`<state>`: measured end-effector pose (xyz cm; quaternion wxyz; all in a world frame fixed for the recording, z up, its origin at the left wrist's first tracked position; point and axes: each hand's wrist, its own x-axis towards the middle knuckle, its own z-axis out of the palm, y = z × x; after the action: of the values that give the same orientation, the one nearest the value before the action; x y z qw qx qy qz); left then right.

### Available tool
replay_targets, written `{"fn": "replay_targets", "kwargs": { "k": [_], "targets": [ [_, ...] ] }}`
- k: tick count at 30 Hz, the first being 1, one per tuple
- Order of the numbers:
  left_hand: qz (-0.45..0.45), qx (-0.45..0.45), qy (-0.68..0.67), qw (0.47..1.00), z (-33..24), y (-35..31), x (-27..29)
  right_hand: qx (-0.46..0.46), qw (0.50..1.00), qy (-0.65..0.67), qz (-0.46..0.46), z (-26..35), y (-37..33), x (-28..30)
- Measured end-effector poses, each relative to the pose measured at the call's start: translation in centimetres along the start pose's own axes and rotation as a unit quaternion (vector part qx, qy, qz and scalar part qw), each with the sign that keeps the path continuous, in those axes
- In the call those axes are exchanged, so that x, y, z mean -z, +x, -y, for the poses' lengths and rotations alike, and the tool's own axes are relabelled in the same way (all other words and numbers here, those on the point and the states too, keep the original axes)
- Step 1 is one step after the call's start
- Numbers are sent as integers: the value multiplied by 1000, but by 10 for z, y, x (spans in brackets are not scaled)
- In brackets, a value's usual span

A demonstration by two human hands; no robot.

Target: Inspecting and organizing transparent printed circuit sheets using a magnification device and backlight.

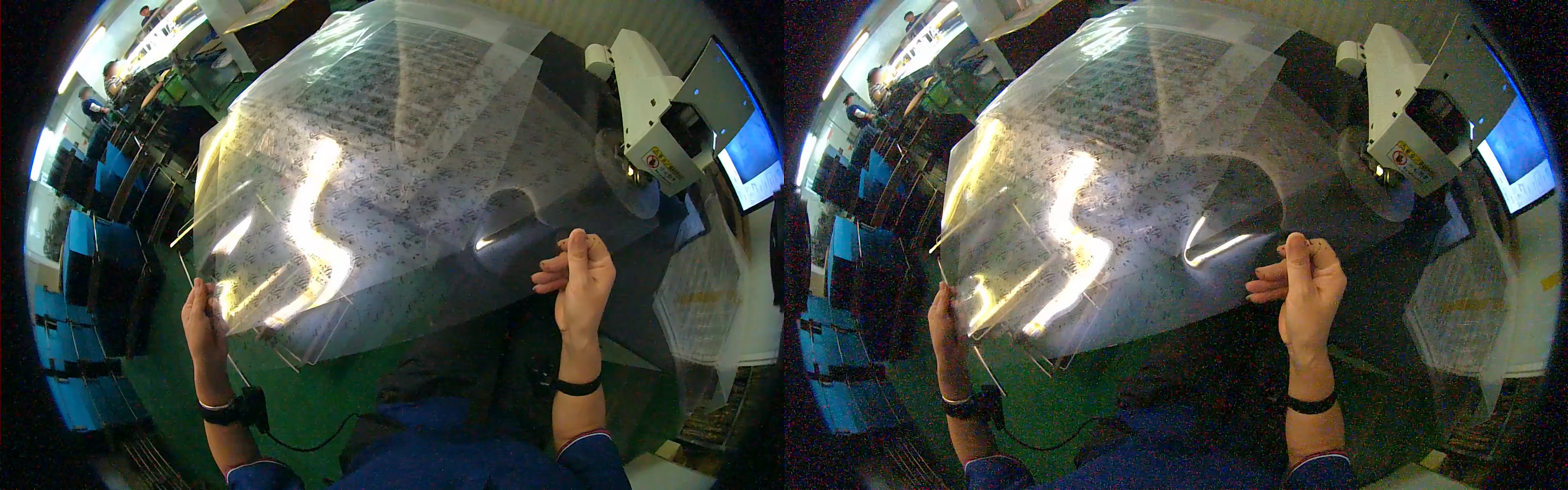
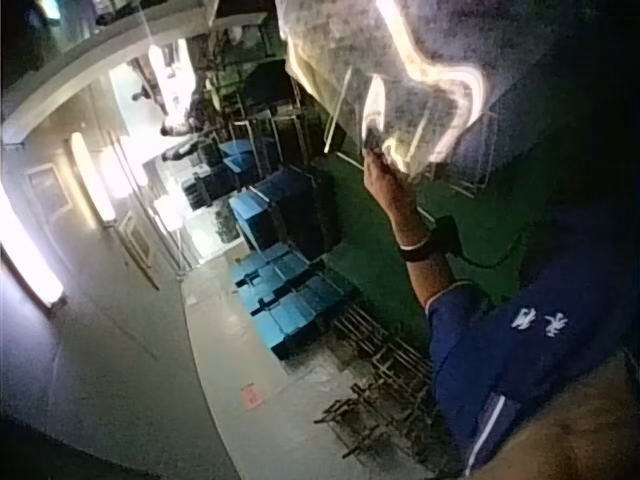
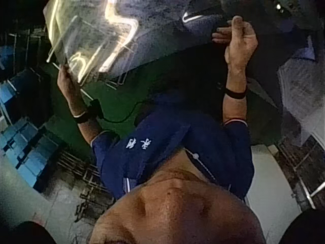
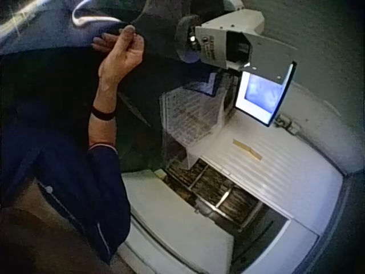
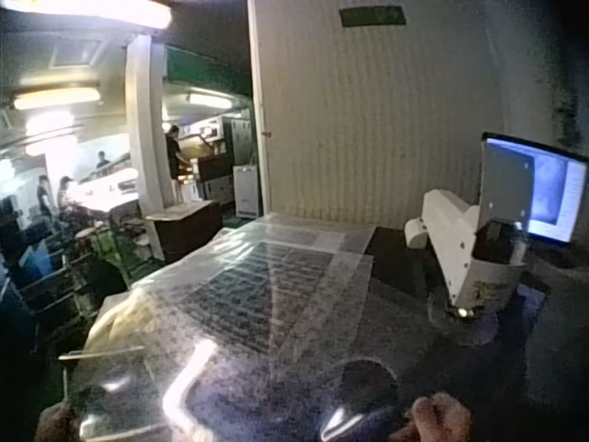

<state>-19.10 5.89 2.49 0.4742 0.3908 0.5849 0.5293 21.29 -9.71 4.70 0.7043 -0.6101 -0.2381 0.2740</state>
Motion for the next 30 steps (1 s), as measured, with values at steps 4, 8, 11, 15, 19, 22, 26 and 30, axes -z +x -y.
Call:
{"fn": "replay_targets", "kwargs": {
  "k": [4,8,11,15,19,22,26,30],
  "targets": [
    [59,15,29,998,-1,4,16,-4,1000,-3,-6,1,-1,-1],
    [50,25,23,998,-1,4,19,-8,1000,-6,-9,0,-2,-1],
    [63,39,19,997,-8,-3,10,-8,1000,-11,-7,1,-1,-2],
    [52,35,42,997,-10,-5,11,-11,1000,-10,-13,1,-2,0],
    [58,26,55,996,-11,-7,10,-7,1000,-8,-8,-1,-1,0],
    [55,-9,75,996,1,5,17,-1,1000,-6,-13,-1,2,-2],
    [71,-36,116,990,-5,-3,17,-9,1000,12,-12,2,0,0],
    [83,-45,117,989,2,-3,23,-15,1000,8,23,-10,3,4]
  ]
}}
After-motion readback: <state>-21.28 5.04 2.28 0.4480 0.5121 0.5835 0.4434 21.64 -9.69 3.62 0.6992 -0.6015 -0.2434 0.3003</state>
